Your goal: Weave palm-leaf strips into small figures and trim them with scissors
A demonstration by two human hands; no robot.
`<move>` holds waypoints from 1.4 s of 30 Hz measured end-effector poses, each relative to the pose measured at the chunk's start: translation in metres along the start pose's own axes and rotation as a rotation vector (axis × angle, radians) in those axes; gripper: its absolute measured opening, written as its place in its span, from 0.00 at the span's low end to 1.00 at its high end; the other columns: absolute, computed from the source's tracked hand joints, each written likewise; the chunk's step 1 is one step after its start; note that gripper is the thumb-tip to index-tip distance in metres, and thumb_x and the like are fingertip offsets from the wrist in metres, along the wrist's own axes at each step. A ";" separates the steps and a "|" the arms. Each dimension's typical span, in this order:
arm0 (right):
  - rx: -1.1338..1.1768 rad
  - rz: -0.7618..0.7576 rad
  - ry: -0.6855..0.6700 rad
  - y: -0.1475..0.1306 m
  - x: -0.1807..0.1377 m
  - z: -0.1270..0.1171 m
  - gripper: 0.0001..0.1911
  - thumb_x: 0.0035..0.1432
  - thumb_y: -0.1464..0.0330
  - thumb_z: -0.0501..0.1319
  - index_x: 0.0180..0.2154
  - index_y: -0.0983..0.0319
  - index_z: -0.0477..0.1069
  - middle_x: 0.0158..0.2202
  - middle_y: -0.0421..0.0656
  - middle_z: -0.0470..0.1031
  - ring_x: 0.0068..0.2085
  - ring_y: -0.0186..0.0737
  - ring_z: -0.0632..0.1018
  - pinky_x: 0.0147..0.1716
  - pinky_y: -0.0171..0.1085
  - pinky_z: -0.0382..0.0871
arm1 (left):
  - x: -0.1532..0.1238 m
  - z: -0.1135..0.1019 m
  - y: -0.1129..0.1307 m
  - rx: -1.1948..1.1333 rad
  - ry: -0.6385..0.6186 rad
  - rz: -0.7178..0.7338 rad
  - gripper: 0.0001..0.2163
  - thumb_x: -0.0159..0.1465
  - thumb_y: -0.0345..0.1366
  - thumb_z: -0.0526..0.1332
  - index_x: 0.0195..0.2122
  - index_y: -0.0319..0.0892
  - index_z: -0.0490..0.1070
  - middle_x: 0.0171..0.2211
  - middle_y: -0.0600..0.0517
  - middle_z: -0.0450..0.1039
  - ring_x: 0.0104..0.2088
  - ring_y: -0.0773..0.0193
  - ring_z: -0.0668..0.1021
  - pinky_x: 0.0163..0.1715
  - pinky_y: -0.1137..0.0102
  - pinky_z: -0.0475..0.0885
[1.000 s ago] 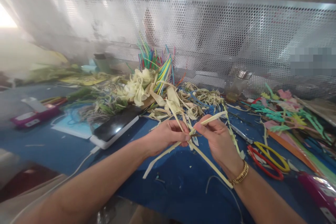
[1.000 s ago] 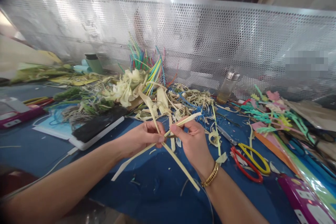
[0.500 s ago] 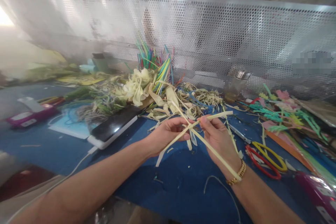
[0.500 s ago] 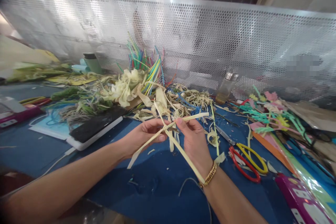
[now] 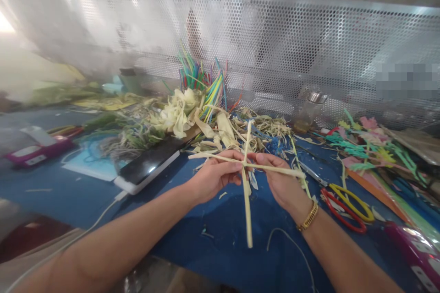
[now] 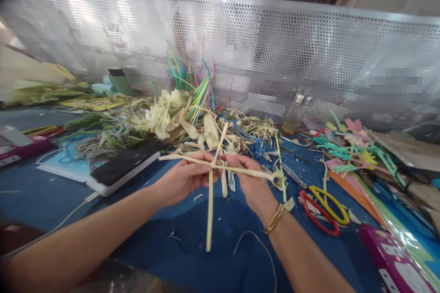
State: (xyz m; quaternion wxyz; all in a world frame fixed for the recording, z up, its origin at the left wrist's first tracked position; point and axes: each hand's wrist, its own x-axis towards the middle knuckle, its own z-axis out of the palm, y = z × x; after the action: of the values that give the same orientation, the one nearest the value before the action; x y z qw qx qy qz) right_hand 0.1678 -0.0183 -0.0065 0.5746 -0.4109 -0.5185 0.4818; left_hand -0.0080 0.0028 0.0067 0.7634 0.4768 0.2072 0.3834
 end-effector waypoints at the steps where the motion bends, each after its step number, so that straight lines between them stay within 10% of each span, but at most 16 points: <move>1: 0.067 0.048 -0.030 0.002 0.000 0.001 0.11 0.54 0.58 0.65 0.35 0.57 0.79 0.33 0.42 0.79 0.38 0.40 0.76 0.42 0.40 0.68 | 0.000 0.001 0.000 -0.008 -0.019 -0.016 0.05 0.56 0.32 0.64 0.33 0.37 0.73 0.31 0.49 0.75 0.28 0.68 0.75 0.26 0.75 0.69; 14: 0.158 0.044 -0.174 -0.009 -0.009 0.012 0.09 0.51 0.63 0.67 0.25 0.60 0.72 0.23 0.37 0.72 0.25 0.35 0.73 0.30 0.38 0.68 | -0.001 0.002 -0.003 0.080 -0.012 -0.154 0.07 0.55 0.35 0.67 0.27 0.36 0.75 0.27 0.50 0.74 0.26 0.70 0.73 0.29 0.75 0.67; 32: 0.175 -0.073 0.201 -0.008 0.002 -0.001 0.07 0.46 0.63 0.70 0.24 0.57 0.75 0.24 0.35 0.73 0.29 0.33 0.71 0.36 0.37 0.66 | -0.002 0.002 0.002 -0.024 -0.084 -0.056 0.13 0.56 0.31 0.64 0.43 0.38 0.74 0.33 0.47 0.75 0.31 0.66 0.76 0.30 0.74 0.68; 42: 0.112 -0.068 0.104 -0.006 -0.002 0.005 0.08 0.46 0.66 0.70 0.33 0.54 0.79 0.33 0.39 0.79 0.38 0.39 0.75 0.44 0.41 0.66 | 0.003 0.002 -0.001 0.047 0.188 0.108 0.08 0.54 0.33 0.69 0.32 0.39 0.73 0.26 0.54 0.74 0.25 0.73 0.73 0.25 0.78 0.65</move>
State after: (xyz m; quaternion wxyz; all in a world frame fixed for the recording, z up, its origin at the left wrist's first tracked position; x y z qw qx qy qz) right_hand 0.1638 -0.0220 -0.0005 0.6389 -0.3846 -0.4739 0.4683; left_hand -0.0050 0.0036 0.0069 0.7075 0.4668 0.2608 0.4622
